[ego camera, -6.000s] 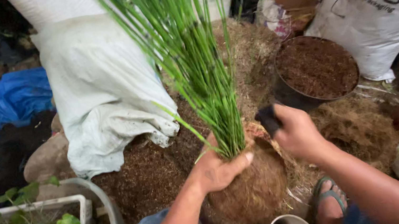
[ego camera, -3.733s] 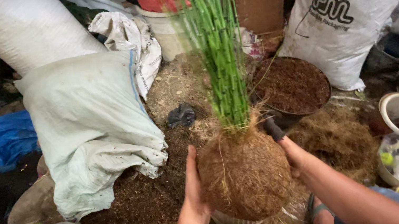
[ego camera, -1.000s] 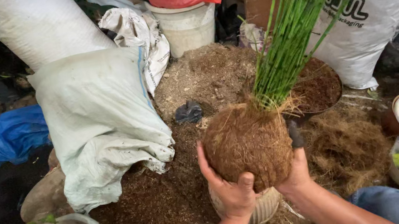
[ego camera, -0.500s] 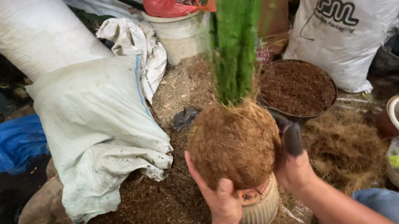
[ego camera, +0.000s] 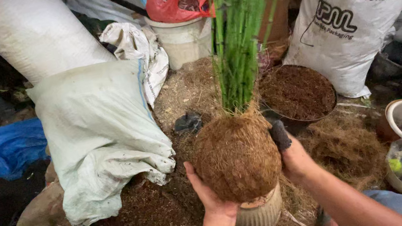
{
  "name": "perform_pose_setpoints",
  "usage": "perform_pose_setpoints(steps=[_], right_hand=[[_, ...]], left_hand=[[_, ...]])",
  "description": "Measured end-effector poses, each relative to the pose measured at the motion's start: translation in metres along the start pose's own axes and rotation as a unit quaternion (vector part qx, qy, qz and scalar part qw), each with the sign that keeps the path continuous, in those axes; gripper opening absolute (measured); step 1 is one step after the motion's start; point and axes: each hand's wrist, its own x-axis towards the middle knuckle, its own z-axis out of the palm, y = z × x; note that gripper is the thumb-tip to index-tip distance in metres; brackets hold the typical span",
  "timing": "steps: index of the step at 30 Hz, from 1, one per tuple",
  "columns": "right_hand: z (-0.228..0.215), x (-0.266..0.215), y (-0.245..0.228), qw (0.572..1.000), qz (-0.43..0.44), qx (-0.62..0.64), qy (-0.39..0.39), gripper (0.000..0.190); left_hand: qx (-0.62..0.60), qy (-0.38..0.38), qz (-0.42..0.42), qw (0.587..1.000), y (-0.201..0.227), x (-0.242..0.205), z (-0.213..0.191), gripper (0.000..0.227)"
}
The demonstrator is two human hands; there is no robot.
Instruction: The person holds a plant with a root ball and wraps it with coconut coir fiber. They repeatedly press and smooth the coir around the root ball to secure it.
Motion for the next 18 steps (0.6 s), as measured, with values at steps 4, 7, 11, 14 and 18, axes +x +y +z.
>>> perform_pose_setpoints(steps=[4, 7, 11, 14, 18], right_hand=[[0.023, -0.023, -0.042, 0.967, -0.125, -0.209, -0.076, 0.074], [0.052, -0.030, -0.059, 0.866, -0.227, -0.442, -0.051, 0.076], [0.067, -0.023, -0.074, 0.877, -0.248, -0.403, -0.088, 0.078], [0.065, -0.019, -0.075, 0.924, -0.158, -0.297, -0.181, 0.086], [0.064, -0.021, -0.083, 0.889, -0.189, -0.323, -0.264, 0.087]], left_hand=[[-0.079, 0.085, -0.060, 0.991, 0.007, 0.005, 0.017, 0.090], [-0.124, 0.027, -0.046, 0.991, 0.008, -0.001, 0.023, 0.088], [-0.135, -0.028, 0.002, 0.990, 0.015, 0.001, 0.026, 0.084], [-0.117, -0.083, 0.029, 0.989, 0.022, -0.001, 0.023, 0.086], [-0.131, -0.158, 0.000, 0.979, 0.022, -0.008, 0.017, 0.089]])
